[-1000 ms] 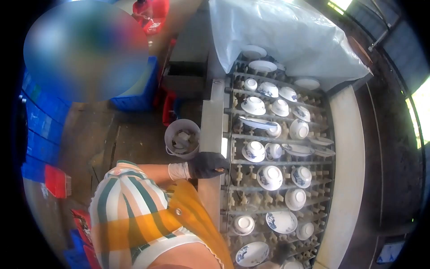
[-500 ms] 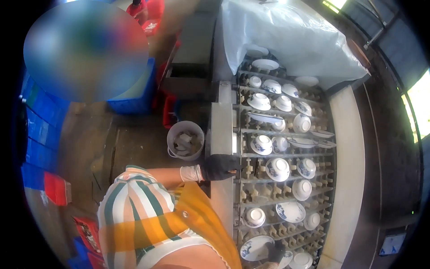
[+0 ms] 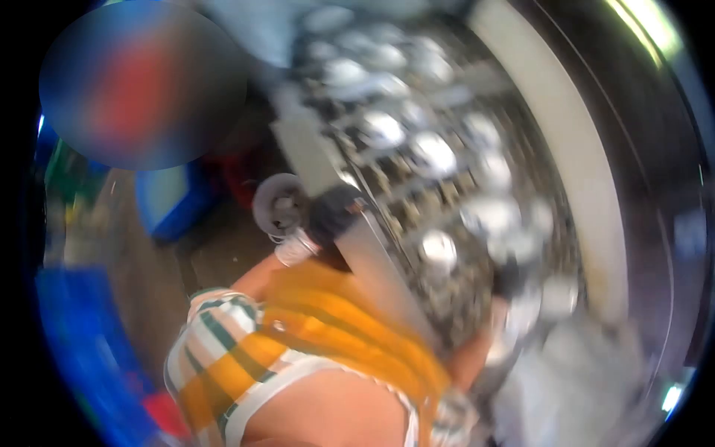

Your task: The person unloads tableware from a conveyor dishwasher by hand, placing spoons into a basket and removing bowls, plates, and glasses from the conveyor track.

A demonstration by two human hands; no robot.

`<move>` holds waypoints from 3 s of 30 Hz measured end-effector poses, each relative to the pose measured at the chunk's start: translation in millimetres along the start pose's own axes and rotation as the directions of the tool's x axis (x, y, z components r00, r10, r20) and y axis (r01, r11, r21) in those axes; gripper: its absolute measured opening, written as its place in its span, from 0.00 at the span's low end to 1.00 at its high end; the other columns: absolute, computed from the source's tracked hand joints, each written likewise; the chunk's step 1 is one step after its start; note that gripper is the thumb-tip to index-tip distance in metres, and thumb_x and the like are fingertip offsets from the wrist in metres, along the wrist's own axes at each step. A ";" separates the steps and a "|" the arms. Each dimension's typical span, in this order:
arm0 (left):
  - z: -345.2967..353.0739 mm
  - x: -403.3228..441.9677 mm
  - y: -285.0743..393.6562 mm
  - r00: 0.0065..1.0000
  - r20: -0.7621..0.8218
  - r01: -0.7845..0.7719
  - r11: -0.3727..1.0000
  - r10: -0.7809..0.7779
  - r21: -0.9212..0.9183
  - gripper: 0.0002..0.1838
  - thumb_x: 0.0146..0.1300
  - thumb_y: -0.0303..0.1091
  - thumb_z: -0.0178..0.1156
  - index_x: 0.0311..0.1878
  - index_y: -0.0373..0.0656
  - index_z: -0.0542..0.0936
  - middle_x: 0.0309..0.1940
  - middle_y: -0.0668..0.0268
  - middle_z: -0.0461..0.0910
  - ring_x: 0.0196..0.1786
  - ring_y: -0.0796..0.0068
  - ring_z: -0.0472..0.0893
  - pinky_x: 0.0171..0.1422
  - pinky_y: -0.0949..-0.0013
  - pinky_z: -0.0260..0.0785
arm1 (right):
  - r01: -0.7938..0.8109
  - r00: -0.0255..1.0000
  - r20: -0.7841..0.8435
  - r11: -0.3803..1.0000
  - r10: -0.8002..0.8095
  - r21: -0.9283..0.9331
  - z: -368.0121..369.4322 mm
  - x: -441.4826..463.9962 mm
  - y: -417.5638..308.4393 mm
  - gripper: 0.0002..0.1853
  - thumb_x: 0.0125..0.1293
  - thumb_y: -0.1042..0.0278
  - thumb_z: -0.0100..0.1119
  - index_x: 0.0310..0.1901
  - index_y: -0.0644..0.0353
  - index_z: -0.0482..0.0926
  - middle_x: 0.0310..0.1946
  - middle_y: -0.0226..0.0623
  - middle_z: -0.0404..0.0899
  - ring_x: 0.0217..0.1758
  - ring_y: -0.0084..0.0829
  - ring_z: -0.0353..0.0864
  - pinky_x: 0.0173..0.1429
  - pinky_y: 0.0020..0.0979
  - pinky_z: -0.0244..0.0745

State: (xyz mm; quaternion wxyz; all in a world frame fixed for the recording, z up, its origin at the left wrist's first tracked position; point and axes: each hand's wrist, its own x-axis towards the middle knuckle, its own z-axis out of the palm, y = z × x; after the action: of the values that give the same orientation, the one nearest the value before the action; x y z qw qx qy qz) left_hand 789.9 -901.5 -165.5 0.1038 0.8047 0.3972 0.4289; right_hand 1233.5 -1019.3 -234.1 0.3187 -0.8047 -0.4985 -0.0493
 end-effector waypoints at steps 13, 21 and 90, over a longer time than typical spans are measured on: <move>12.4 -1.5 4.4 0.997 0.000 -0.075 0.997 0.075 -0.036 0.09 0.54 0.24 0.65 0.40 0.40 0.82 0.35 0.60 0.79 0.37 0.62 0.80 0.40 0.65 0.73 | -0.314 0.943 -0.227 0.881 0.244 -0.355 -97.0 -156.7 5.8 0.29 0.55 0.49 0.67 0.53 0.59 0.75 0.50 0.47 0.77 0.53 0.47 0.75 0.56 0.43 0.71; 14.3 -5.3 8.8 0.996 0.053 -0.069 0.996 0.071 -0.052 0.10 0.54 0.25 0.65 0.42 0.41 0.82 0.35 0.60 0.79 0.38 0.64 0.80 0.43 0.65 0.73 | -0.592 0.790 -0.003 0.763 0.613 -0.261 -93.2 -90.3 92.9 0.37 0.51 0.44 0.67 0.58 0.60 0.72 0.54 0.52 0.75 0.59 0.50 0.72 0.62 0.43 0.68; 43.1 -45.9 127.0 0.997 0.077 0.022 0.999 -0.020 -0.025 0.13 0.50 0.27 0.63 0.41 0.46 0.81 0.35 0.59 0.79 0.37 0.57 0.80 0.41 0.60 0.73 | -0.486 0.847 0.384 0.829 0.368 0.276 -169.3 -86.9 169.2 0.18 0.62 0.63 0.58 0.49 0.67 0.78 0.41 0.40 0.82 0.40 0.36 0.80 0.42 0.36 0.76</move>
State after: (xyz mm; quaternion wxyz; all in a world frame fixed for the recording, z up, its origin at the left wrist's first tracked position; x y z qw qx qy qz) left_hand 878.6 -1011.7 -155.2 0.1336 0.8151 0.3957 0.4015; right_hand 1371.7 -1232.2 -213.0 0.3809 -0.8206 -0.3479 0.2460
